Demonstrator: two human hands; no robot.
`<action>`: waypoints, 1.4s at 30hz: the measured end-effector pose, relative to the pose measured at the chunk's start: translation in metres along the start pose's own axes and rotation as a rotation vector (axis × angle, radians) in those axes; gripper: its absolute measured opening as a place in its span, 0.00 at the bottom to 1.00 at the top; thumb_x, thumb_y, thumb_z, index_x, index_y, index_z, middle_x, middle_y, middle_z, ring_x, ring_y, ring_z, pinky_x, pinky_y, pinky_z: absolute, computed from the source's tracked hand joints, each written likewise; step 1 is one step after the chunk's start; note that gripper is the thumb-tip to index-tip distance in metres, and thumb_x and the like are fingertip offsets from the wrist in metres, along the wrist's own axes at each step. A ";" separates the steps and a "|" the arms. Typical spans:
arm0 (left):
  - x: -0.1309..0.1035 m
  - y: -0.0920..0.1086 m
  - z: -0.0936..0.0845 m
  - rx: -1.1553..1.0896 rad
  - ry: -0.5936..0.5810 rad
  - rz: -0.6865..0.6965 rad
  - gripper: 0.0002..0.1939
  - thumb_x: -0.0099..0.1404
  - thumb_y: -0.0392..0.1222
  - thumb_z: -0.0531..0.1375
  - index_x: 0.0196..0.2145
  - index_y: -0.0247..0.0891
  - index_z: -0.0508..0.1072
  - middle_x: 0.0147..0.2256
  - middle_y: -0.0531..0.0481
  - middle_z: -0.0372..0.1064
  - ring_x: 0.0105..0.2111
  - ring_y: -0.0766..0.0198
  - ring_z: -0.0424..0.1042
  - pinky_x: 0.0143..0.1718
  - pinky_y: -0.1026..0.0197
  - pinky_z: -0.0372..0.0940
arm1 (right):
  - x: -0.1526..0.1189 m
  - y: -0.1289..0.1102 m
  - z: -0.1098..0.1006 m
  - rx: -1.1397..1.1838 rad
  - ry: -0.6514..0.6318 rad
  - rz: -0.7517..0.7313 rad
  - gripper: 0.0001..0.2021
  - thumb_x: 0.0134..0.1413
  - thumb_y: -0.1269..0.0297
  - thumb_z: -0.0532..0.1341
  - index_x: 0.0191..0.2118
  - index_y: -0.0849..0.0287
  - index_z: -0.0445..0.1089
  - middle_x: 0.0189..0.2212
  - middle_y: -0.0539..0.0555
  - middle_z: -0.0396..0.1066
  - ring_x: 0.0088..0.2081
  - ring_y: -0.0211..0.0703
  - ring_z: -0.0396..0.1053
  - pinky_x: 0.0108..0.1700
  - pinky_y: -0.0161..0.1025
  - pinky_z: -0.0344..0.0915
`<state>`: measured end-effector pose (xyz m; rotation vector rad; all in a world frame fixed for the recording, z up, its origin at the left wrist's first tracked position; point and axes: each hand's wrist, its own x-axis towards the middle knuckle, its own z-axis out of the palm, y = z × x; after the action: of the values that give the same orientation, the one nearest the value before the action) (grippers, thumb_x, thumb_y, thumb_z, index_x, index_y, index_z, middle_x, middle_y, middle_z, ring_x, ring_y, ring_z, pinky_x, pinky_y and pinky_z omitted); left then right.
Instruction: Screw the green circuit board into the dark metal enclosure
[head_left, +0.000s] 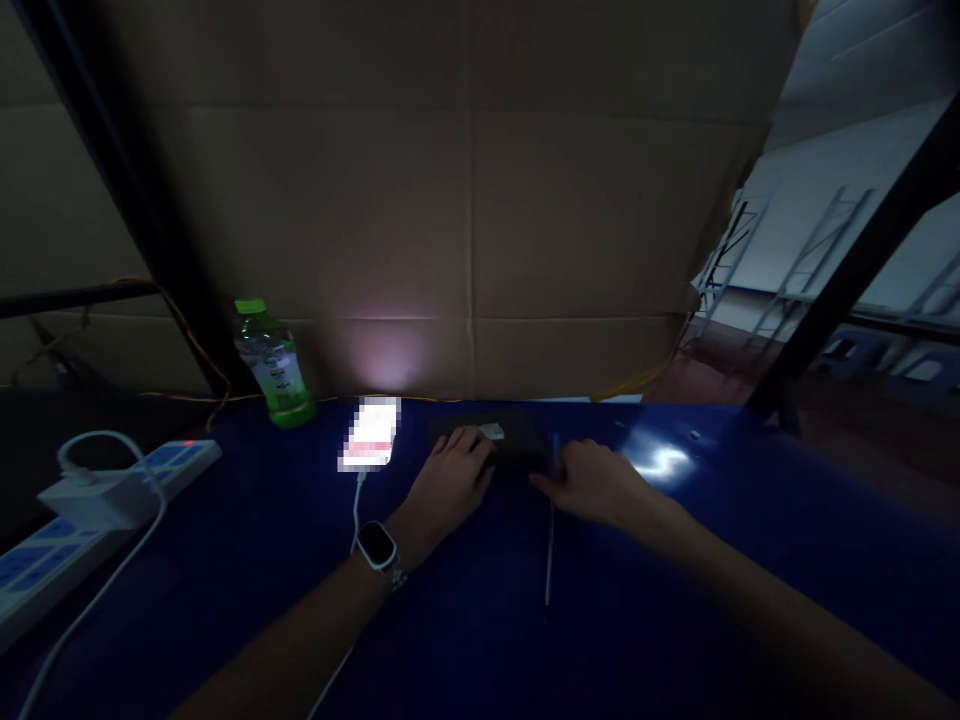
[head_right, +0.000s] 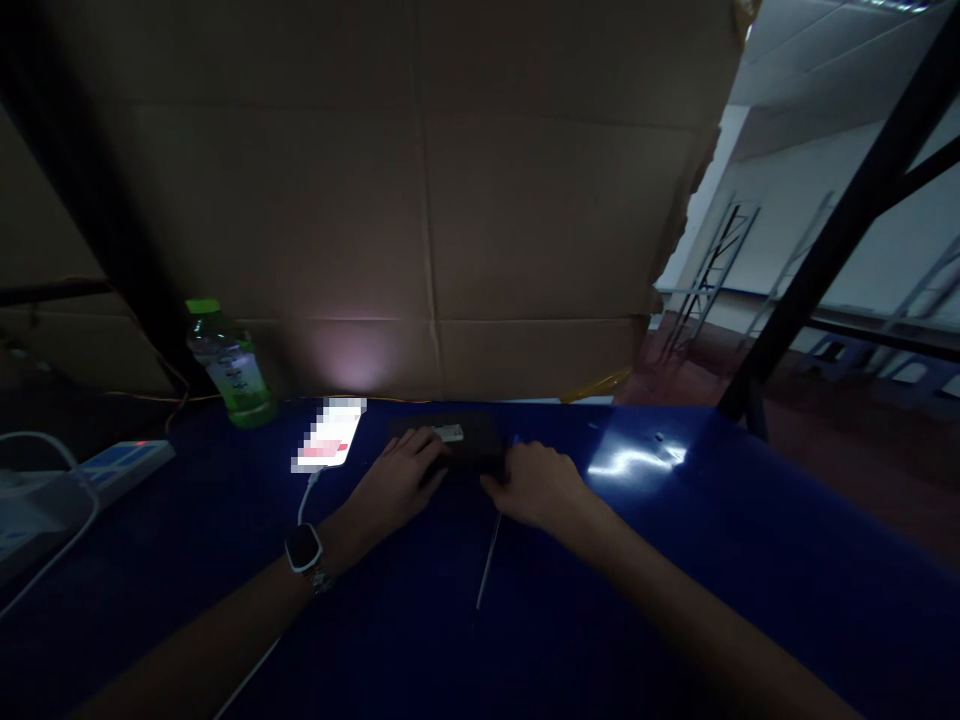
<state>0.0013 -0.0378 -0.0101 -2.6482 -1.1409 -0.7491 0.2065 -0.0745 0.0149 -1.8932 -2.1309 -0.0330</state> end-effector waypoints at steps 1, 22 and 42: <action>0.001 0.002 -0.002 -0.003 0.018 0.012 0.08 0.65 0.34 0.55 0.42 0.36 0.70 0.43 0.45 0.67 0.42 0.55 0.67 0.44 0.48 0.65 | -0.004 0.003 0.002 0.049 -0.070 0.000 0.18 0.48 0.51 0.63 0.17 0.57 0.66 0.16 0.56 0.68 0.19 0.46 0.68 0.20 0.40 0.56; -0.005 0.044 -0.009 -0.288 -0.109 0.464 0.17 0.64 0.41 0.55 0.18 0.37 0.67 0.17 0.55 0.67 0.17 0.71 0.62 0.18 0.63 0.48 | 0.034 -0.011 -0.009 1.350 -0.066 -0.048 0.15 0.55 0.51 0.61 0.31 0.56 0.60 0.18 0.45 0.65 0.19 0.36 0.67 0.16 0.30 0.57; -0.007 0.055 -0.010 -0.386 -0.261 0.410 0.10 0.59 0.40 0.59 0.22 0.37 0.69 0.20 0.55 0.70 0.19 0.68 0.67 0.19 0.63 0.51 | 0.065 -0.054 0.039 1.431 -0.057 -0.089 0.13 0.49 0.54 0.65 0.33 0.58 0.66 0.26 0.51 0.73 0.26 0.41 0.75 0.16 0.30 0.62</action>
<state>0.0327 -0.0835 -0.0020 -3.2281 -0.4917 -0.6028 0.1397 -0.0110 0.0019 -0.8873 -1.4275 1.1686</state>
